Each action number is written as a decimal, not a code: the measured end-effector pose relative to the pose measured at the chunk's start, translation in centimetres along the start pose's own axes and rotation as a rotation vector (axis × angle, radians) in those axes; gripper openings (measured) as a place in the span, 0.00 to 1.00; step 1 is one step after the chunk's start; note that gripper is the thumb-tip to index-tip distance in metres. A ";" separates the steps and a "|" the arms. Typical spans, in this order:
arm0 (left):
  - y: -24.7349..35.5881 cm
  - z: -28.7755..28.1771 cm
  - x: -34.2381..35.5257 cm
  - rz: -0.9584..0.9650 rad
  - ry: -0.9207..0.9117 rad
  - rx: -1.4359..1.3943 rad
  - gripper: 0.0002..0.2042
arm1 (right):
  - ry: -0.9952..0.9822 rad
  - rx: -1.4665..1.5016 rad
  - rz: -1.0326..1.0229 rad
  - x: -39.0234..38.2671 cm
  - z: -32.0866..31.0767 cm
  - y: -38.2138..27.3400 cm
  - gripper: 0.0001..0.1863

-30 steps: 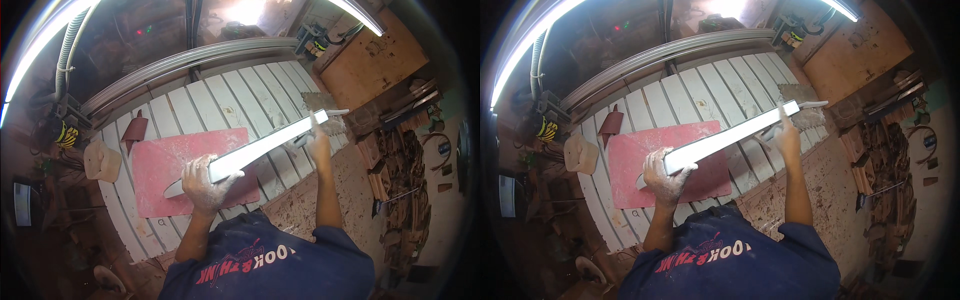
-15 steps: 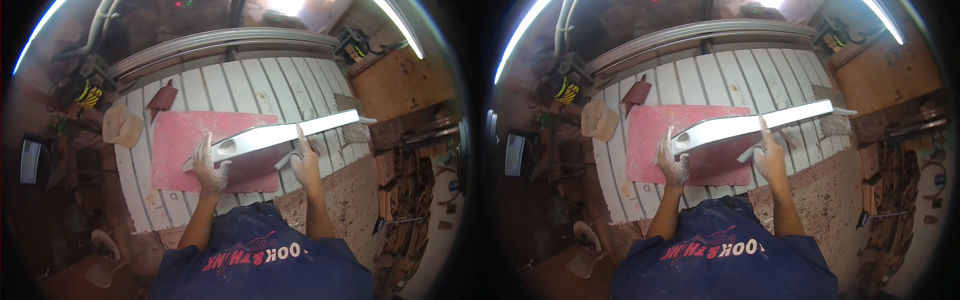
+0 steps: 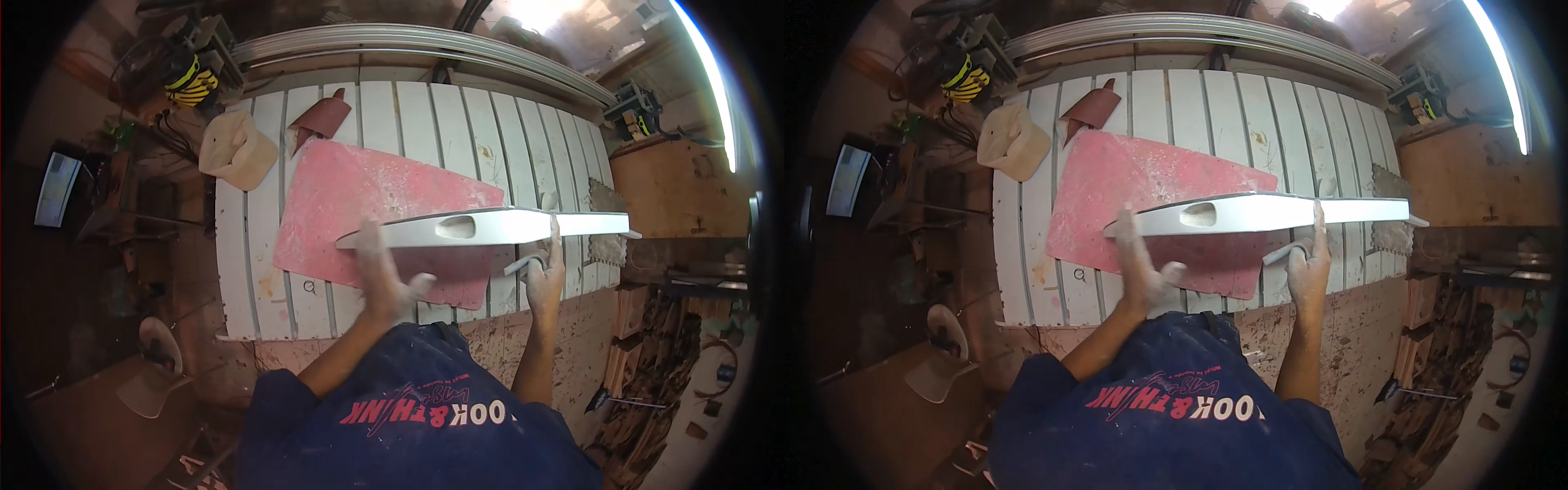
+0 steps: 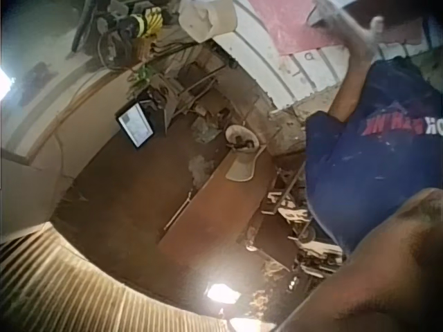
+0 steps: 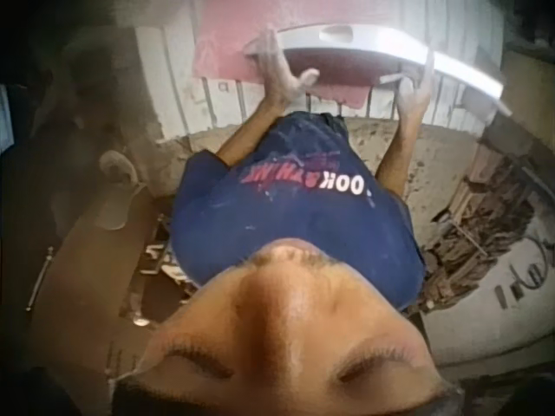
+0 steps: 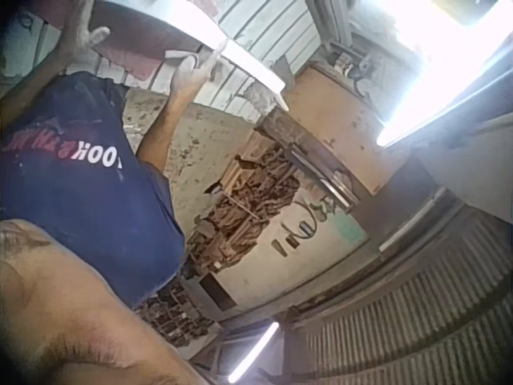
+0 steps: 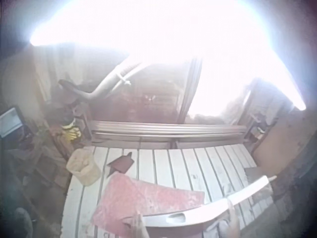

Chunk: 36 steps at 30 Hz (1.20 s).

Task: The person sands the perimeter and flat surfaces of a white guitar body using a sanding block. They turn the guitar body over multiple times to sand different edges and apply the block in repeated strokes to smooth the finish.

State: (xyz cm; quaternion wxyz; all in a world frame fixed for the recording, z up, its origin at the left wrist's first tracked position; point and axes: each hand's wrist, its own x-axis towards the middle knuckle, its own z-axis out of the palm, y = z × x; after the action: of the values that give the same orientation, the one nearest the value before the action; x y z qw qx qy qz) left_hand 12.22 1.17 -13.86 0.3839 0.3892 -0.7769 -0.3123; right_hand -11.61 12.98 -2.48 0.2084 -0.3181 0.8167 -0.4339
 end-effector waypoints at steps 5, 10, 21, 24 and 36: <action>9.9 -1.0 3.5 0.237 -0.212 -0.015 0.65 | 0.067 0.026 0.045 -0.7 0.5 -1.2 0.45; 8.4 0.1 3.1 0.373 -0.217 -0.006 0.61 | 0.052 0.037 0.045 -0.7 0.3 -1.0 0.46; 4.2 -2.0 3.9 0.115 -0.088 -0.048 0.54 | 0.157 -0.078 -0.025 -0.4 0.1 1.8 0.43; 6.9 -2.2 6.6 0.249 -0.109 -0.119 0.49 | 0.061 0.067 0.068 -1.1 -0.1 -1.5 0.43; 10.6 -1.5 9.1 0.378 -0.316 -0.179 0.36 | -0.039 -0.135 -0.107 -1.9 -0.5 -3.1 0.42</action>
State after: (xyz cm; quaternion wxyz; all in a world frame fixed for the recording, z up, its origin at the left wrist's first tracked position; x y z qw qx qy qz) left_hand 5.95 -1.48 -1.56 0.3422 0.1482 -0.8554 -0.3596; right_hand -9.46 13.31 0.49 0.1787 -0.3832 0.8218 -0.3820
